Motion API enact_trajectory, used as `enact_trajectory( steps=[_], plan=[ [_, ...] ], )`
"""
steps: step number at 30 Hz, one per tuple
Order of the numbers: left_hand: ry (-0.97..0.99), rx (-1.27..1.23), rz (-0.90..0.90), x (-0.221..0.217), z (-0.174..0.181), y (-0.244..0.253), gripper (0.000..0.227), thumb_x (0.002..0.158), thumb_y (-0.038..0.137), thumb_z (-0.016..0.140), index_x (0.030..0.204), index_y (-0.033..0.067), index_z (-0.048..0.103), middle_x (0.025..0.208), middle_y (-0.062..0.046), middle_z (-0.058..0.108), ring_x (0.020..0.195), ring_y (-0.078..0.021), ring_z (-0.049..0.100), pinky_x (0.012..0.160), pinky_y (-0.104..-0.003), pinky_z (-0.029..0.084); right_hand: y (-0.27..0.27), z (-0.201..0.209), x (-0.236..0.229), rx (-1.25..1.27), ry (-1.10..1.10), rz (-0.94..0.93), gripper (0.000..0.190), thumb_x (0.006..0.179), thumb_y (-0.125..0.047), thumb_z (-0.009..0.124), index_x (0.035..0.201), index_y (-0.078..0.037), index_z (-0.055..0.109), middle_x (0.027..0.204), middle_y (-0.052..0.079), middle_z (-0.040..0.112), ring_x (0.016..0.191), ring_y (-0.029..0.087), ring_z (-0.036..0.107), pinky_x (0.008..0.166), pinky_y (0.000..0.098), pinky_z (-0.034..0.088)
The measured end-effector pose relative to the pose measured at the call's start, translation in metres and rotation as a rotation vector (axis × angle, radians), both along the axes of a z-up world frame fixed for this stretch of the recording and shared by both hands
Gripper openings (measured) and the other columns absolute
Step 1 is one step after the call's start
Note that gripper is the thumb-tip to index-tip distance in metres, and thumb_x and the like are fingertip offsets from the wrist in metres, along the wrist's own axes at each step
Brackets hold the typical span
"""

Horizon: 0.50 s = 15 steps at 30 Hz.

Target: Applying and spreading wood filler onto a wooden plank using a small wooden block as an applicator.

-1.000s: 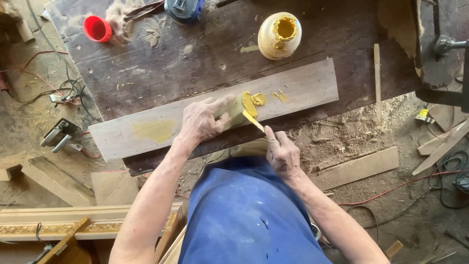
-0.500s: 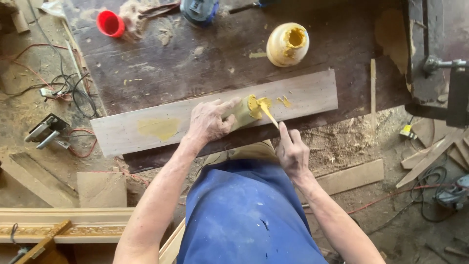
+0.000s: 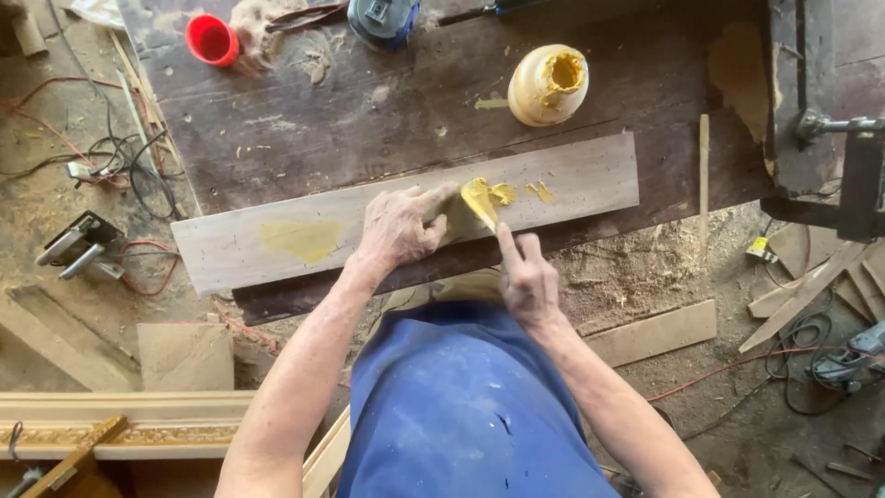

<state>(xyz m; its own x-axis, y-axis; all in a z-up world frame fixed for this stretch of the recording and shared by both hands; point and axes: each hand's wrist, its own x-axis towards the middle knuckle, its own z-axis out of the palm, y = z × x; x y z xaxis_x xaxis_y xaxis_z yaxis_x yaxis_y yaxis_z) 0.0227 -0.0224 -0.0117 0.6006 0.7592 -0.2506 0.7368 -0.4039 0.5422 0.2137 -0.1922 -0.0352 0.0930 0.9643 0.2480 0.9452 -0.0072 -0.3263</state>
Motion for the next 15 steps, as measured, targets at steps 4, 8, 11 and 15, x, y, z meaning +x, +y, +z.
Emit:
enact_trajectory(
  steps=[4, 8, 11, 15],
  plan=[
    [0.009, -0.005, 0.008, -0.001, -0.004, -0.001, 0.048, 0.084, 0.044, 0.062, 0.132, 0.0435, 0.062, 0.098, -0.009, 0.074, 0.101, -0.0319, 0.073, 0.087, -0.045, 0.056, -0.002, -0.029, 0.015, -0.011, -0.062, -0.049, 0.049, 0.089, -0.007, 0.056, 0.137, -0.009, 0.065, 0.094, 0.005, 0.049, 0.061, 0.026, 0.066, 0.048, 0.0423, 0.060],
    [0.000, -0.011, -0.004, -0.002, 0.001, 0.000, 0.048, 0.085, 0.043, 0.061, 0.133, 0.0407, 0.063, 0.099, -0.010, 0.073, 0.101, -0.0329, 0.073, 0.089, -0.046, 0.055, -0.004, -0.025, 0.010, -0.002, 0.009, -0.059, 0.048, 0.092, -0.004, 0.052, 0.137, -0.009, 0.067, 0.093, 0.005, 0.049, 0.060, 0.025, 0.065, 0.049, 0.0396, 0.060],
    [0.001, -0.021, -0.004, -0.002, 0.000, -0.001, 0.048, 0.086, 0.042, 0.060, 0.134, 0.0408, 0.062, 0.100, -0.010, 0.074, 0.103, -0.0334, 0.073, 0.090, -0.046, 0.055, -0.003, -0.021, 0.007, -0.021, 0.040, -0.031, 0.049, 0.093, -0.002, 0.051, 0.139, -0.008, 0.067, 0.090, 0.003, 0.047, 0.055, 0.020, 0.063, 0.046, 0.0352, 0.061],
    [0.017, -0.019, -0.003, -0.002, -0.008, -0.001, 0.049, 0.086, 0.045, 0.060, 0.134, 0.0413, 0.062, 0.101, -0.010, 0.074, 0.103, -0.0329, 0.073, 0.090, -0.046, 0.055, 0.001, -0.018, 0.021, 0.021, 0.029, -0.079, 0.046, 0.093, -0.002, 0.053, 0.137, -0.005, 0.066, 0.090, 0.006, 0.047, 0.054, 0.030, 0.063, 0.045, 0.0442, 0.057]
  ],
)
